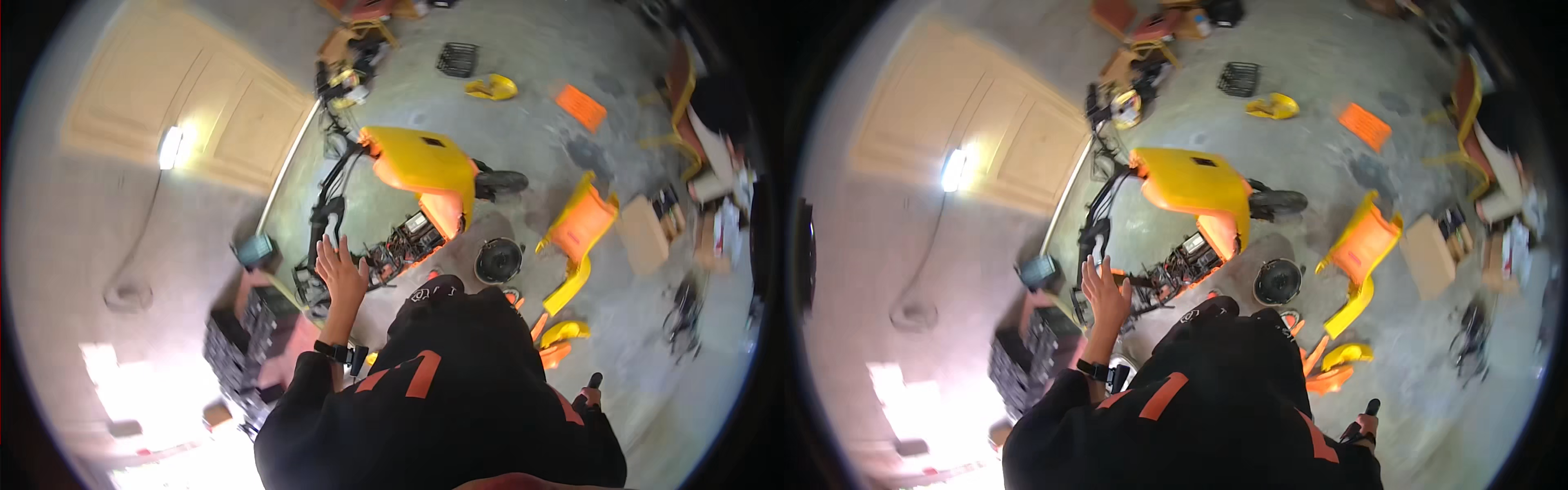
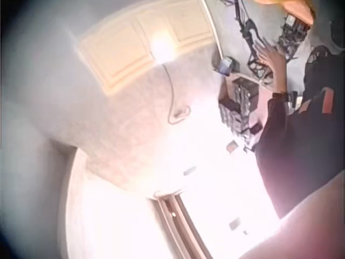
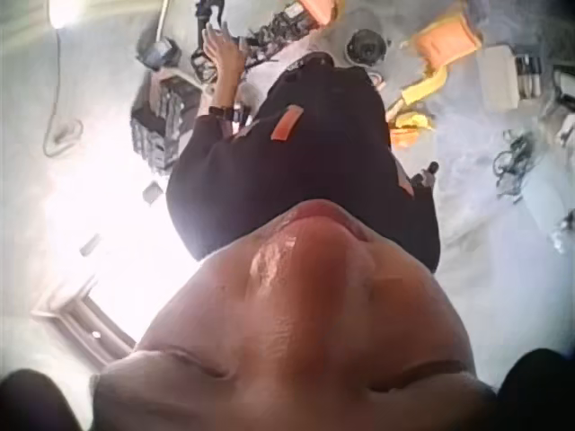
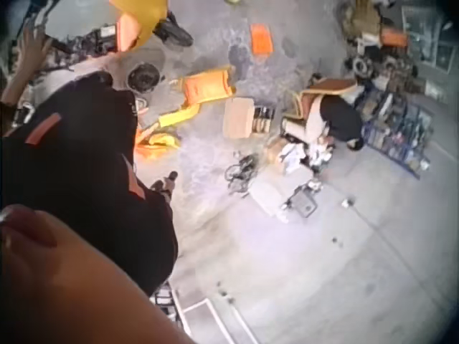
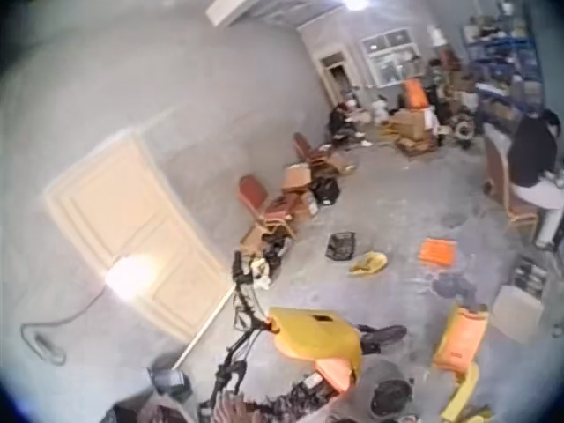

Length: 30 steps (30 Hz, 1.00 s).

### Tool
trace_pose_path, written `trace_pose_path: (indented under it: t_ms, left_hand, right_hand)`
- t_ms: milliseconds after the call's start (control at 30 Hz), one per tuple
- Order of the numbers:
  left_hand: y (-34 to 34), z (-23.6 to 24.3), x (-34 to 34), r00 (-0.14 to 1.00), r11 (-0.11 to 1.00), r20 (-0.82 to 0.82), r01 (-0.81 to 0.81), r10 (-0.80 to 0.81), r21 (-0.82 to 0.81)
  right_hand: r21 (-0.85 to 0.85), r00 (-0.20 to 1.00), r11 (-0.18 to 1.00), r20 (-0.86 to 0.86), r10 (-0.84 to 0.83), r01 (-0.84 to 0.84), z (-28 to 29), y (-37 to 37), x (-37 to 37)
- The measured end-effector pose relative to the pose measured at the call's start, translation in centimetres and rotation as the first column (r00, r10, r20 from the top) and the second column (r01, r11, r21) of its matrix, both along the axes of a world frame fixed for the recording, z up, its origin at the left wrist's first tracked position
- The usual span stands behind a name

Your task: The recorder uses an electric drill and hand tools to disassemble or repair the orange plastic body panels of a motorcycle or scooter.

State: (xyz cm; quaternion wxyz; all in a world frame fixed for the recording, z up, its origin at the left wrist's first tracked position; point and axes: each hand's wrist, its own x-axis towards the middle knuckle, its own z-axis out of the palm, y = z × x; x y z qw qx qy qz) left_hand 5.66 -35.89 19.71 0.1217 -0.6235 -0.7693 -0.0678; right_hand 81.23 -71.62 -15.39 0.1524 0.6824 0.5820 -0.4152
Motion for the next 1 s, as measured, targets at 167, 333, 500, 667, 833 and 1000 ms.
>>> trace_pose_path:
  t_ms: [167, 333, 500, 667, 833, 1000]
  left_hand:
    - [-4.4, -3.8, -6.2, 0.97, 0.986, 0.188, -0.164, 0.154, 0.037]
    - [-10.1, -7.0, -12.1, 0.975, 0.992, 0.194, -0.117, 0.105, 0.048]
    - [-17.8, -13.4, -18.7, 0.776, 0.962, 0.57, -0.222, 0.272, -0.156]
    - [-22.9, -18.4, -21.5, 0.645, 0.814, 0.551, -0.204, 0.53, -0.543]
    - [-20.2, -19.8, -21.8, 0.571, 0.938, 0.757, -0.073, 0.317, -0.338]
    - [-21.6, -22.5, -20.4, 0.574, 0.914, 0.735, -0.061, 0.361, -0.401]
  right_hand:
    - [0.181, 0.626, 0.607, -0.076, -0.776, 0.774, 7.2, 21.3, -4.3]
    - [0.118, 0.775, 0.77, -0.202, -0.599, 0.627, 12.6, 35.8, -19.1]
    - [0.135, 0.987, 0.99, -0.157, -0.03, 0.051, 15.3, 39.2, -37.1]
    - [0.002, 0.872, 0.874, -0.071, 0.484, -0.486, 20.7, 38.2, -49.4]
    - [-0.077, 0.85, 0.849, -0.116, 0.513, -0.523, 19.6, 36.9, -53.9]
    - [-0.021, 0.877, 0.878, 0.027, 0.479, -0.479, 12.4, 37.0, -54.2]
